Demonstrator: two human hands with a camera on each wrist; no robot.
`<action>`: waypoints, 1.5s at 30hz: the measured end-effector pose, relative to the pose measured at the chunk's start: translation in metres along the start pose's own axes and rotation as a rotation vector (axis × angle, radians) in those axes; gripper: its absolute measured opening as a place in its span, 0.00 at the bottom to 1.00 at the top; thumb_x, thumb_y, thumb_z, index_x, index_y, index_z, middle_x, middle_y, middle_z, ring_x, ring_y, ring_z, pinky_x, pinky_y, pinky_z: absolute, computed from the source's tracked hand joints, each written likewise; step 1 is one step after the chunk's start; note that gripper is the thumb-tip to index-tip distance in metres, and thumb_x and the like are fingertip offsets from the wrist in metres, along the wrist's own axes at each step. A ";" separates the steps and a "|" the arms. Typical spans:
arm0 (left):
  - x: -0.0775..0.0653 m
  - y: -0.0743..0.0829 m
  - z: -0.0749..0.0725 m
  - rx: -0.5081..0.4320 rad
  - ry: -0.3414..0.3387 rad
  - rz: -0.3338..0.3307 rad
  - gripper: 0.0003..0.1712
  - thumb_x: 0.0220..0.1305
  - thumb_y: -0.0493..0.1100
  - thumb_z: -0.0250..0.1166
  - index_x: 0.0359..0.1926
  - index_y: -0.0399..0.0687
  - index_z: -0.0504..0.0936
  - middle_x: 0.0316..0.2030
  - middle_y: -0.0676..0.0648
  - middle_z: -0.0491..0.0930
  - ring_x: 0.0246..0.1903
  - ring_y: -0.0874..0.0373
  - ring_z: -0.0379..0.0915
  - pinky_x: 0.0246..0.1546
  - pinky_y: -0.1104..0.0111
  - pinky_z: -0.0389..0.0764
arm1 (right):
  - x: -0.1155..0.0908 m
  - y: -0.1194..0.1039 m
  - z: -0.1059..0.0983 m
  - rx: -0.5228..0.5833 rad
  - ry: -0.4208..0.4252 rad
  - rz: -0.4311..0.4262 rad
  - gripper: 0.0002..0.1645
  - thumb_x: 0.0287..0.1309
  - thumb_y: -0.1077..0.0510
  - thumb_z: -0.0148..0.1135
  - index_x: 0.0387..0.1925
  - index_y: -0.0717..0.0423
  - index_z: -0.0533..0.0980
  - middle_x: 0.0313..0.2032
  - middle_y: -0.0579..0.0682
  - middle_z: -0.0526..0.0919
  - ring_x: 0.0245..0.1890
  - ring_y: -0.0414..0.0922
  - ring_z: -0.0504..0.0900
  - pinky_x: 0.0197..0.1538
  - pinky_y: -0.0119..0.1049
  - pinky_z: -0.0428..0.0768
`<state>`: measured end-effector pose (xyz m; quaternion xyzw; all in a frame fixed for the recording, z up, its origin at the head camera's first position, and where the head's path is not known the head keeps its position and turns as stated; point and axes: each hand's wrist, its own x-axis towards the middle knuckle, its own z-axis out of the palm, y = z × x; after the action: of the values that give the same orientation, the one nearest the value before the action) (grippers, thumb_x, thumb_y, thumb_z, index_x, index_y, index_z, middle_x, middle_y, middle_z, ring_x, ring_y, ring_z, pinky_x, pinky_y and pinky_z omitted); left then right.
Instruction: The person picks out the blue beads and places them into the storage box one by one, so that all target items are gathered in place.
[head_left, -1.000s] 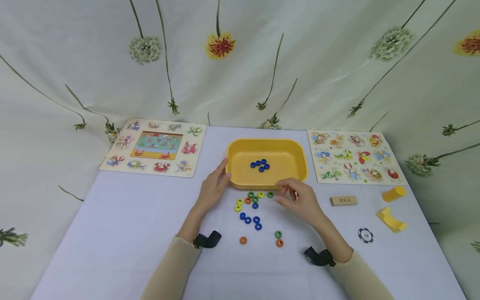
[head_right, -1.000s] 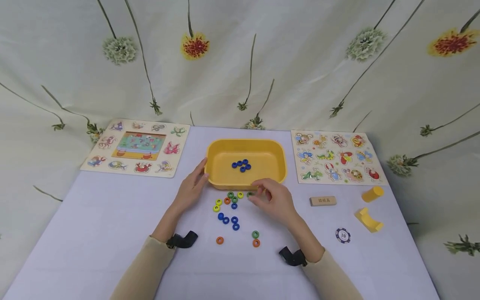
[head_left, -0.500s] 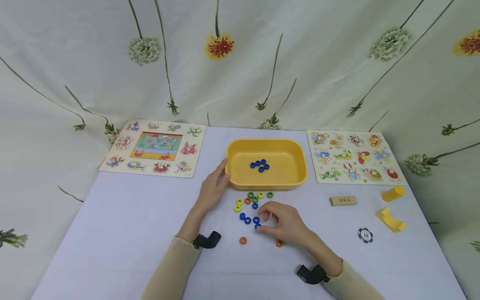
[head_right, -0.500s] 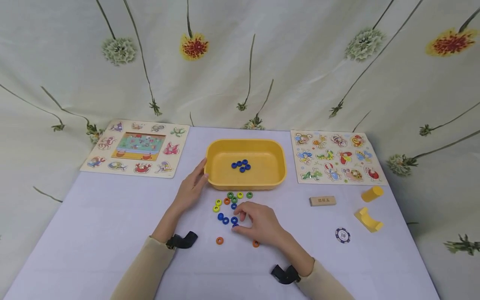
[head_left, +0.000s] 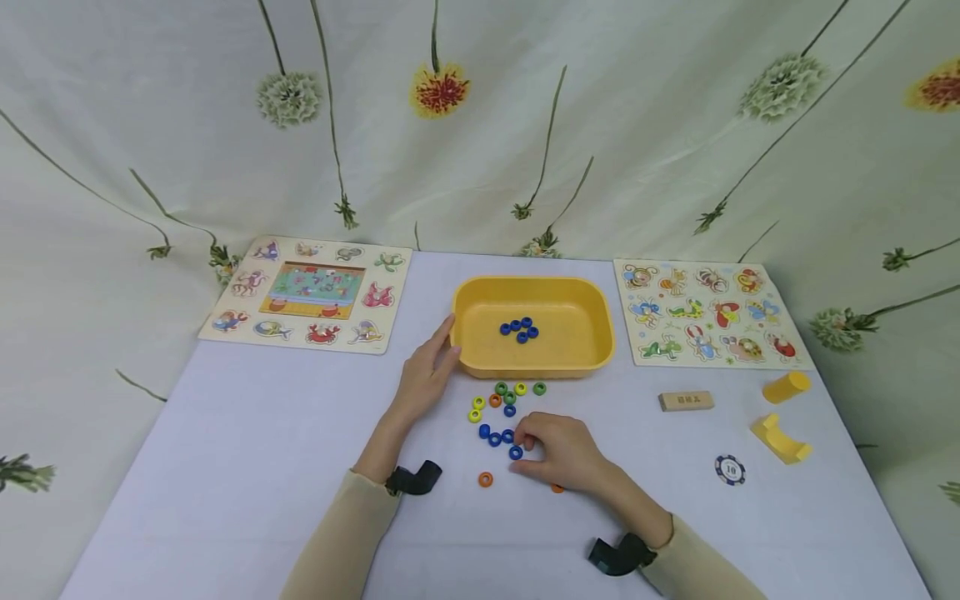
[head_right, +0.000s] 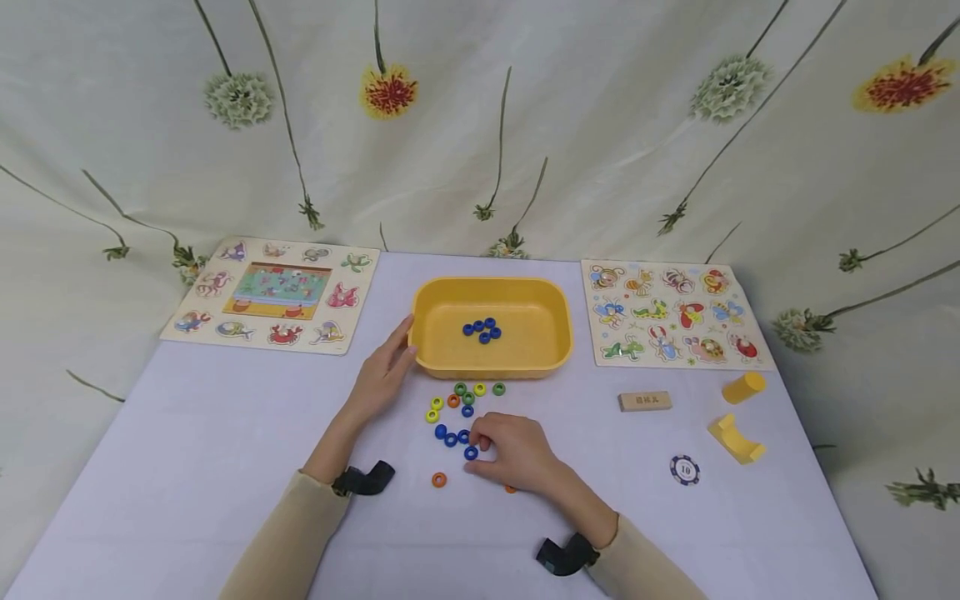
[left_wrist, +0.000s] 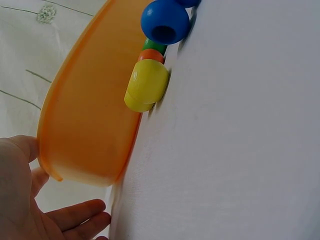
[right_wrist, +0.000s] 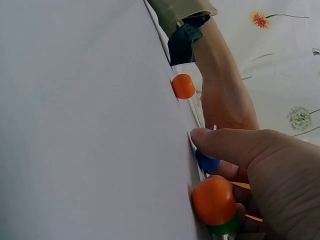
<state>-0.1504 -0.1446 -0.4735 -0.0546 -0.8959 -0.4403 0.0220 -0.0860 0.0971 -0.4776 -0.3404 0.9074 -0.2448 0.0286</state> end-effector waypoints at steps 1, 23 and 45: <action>0.000 0.000 0.000 -0.001 0.001 -0.002 0.30 0.65 0.56 0.45 0.66 0.72 0.48 0.65 0.55 0.56 0.64 0.50 0.52 0.62 0.50 0.54 | 0.000 -0.001 0.000 0.000 0.001 -0.003 0.16 0.39 0.40 0.67 0.28 0.39 0.73 0.21 0.32 0.70 0.24 0.30 0.67 0.28 0.23 0.67; -0.001 -0.002 -0.001 -0.010 -0.016 0.007 0.30 0.65 0.56 0.45 0.66 0.73 0.48 0.65 0.56 0.56 0.64 0.51 0.51 0.62 0.51 0.54 | 0.081 0.056 -0.076 0.095 0.106 0.283 0.09 0.47 0.52 0.64 0.31 0.50 0.76 0.24 0.43 0.75 0.23 0.41 0.69 0.26 0.31 0.67; 0.000 -0.002 -0.001 0.012 0.013 0.048 0.30 0.65 0.57 0.45 0.66 0.72 0.48 0.65 0.54 0.57 0.63 0.50 0.53 0.62 0.51 0.55 | 0.088 0.059 -0.082 0.087 0.143 0.358 0.15 0.49 0.50 0.63 0.38 0.51 0.75 0.27 0.43 0.76 0.23 0.43 0.69 0.23 0.32 0.66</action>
<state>-0.1510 -0.1466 -0.4749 -0.0732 -0.8967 -0.4348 0.0385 -0.2068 0.1145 -0.4229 -0.1540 0.9417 -0.2985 0.0216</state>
